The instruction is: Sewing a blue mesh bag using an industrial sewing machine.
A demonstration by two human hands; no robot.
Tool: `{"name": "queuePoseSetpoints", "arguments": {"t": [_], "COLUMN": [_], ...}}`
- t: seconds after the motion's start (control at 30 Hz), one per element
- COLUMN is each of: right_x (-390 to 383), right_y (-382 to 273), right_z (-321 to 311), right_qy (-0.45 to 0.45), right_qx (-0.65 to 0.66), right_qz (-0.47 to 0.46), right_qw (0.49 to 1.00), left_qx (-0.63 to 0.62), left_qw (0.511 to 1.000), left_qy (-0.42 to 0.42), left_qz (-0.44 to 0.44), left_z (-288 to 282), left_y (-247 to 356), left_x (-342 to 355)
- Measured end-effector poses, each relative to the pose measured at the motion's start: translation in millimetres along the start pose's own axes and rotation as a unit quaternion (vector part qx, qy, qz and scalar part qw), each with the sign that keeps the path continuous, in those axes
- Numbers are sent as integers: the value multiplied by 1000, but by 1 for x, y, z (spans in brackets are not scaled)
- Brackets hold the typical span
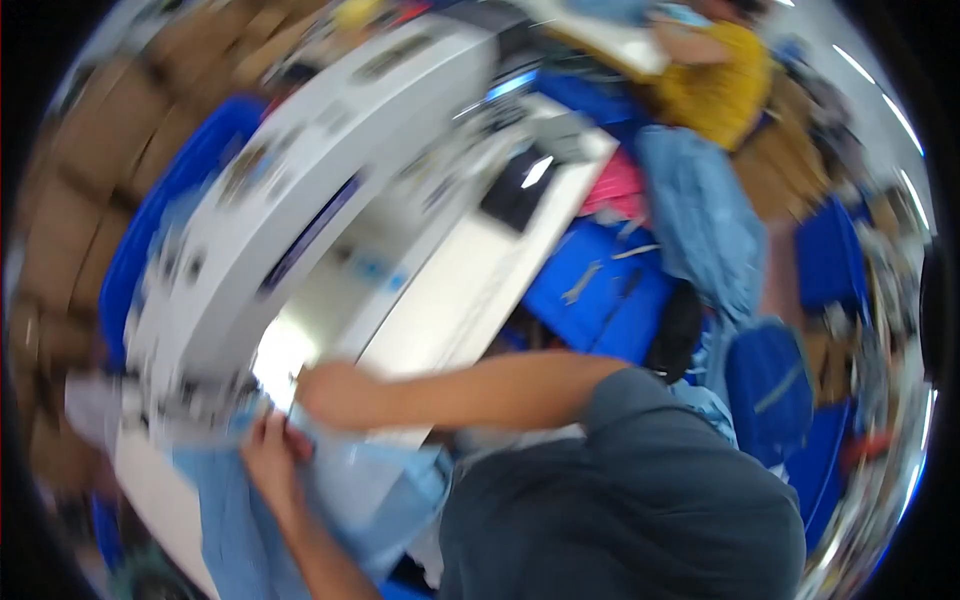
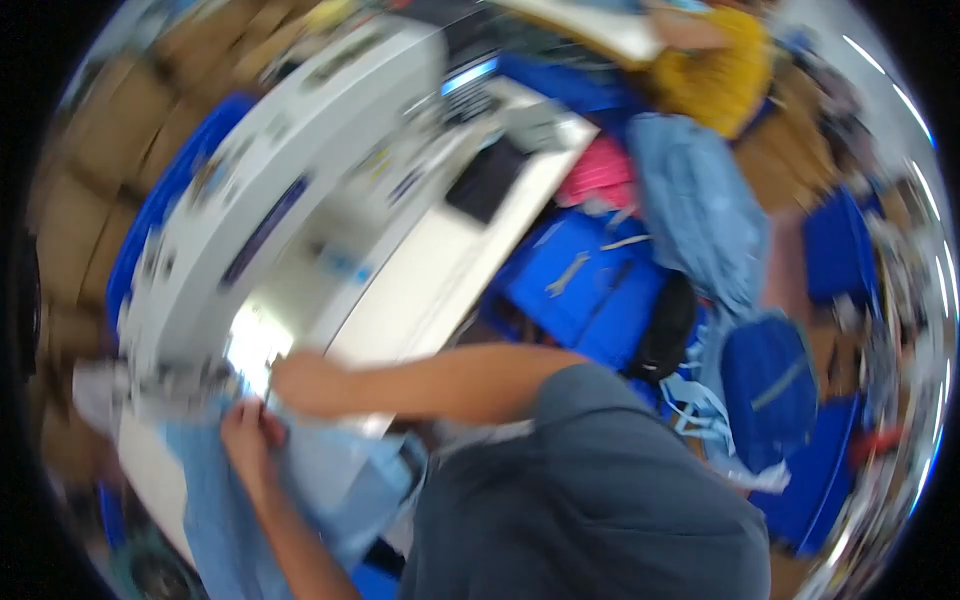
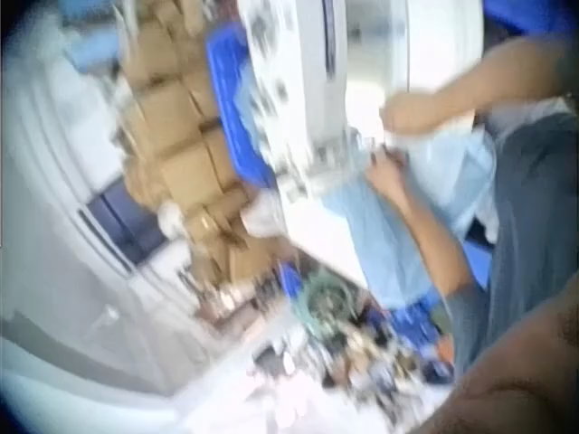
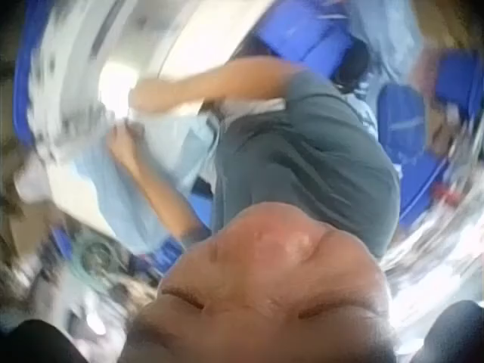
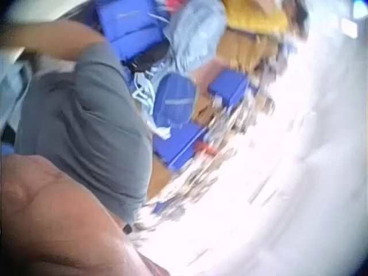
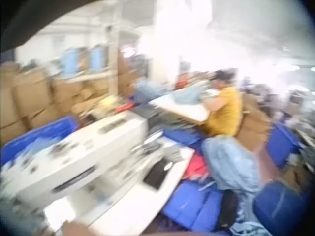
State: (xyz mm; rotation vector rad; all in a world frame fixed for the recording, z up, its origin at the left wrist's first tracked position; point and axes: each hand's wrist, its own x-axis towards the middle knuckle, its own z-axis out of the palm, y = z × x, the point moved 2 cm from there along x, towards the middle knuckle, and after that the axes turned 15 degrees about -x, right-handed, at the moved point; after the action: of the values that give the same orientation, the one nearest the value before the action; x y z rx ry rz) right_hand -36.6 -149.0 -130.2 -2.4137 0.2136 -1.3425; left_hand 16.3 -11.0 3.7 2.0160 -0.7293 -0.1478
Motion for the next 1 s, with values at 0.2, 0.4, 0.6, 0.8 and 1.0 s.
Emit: {"name": "queuePoseSetpoints", "arguments": {"t": [0.2, 0.4, 0.6, 0.8, 1.0], "right_x": [-208, -247, -253, -252, -249], "right_y": [83, 100, 110, 113, 112], "right_z": [-79, -95, -108, -110, -108], "right_qy": [-185, -239, -247, -256, -260], "right_qx": [72, 32, 26, 2, 3], "right_qz": [-91, -75, -82, -93, -92], "right_qw": [976, 968, 965, 962, 961], "left_qx": [-258, -297, -302, -325, -315], "left_qw": [935, 906, 911, 906, 903], "left_qy": [56, 36, 46, 33, 38], "left_qz": [-237, -299, -278, -269, -290], "left_z": [185, 236, 255, 257, 253], "left_y": [-129, -156, -150, -150, -150], "left_x": [-174, -195, -205, -203, -202]}}
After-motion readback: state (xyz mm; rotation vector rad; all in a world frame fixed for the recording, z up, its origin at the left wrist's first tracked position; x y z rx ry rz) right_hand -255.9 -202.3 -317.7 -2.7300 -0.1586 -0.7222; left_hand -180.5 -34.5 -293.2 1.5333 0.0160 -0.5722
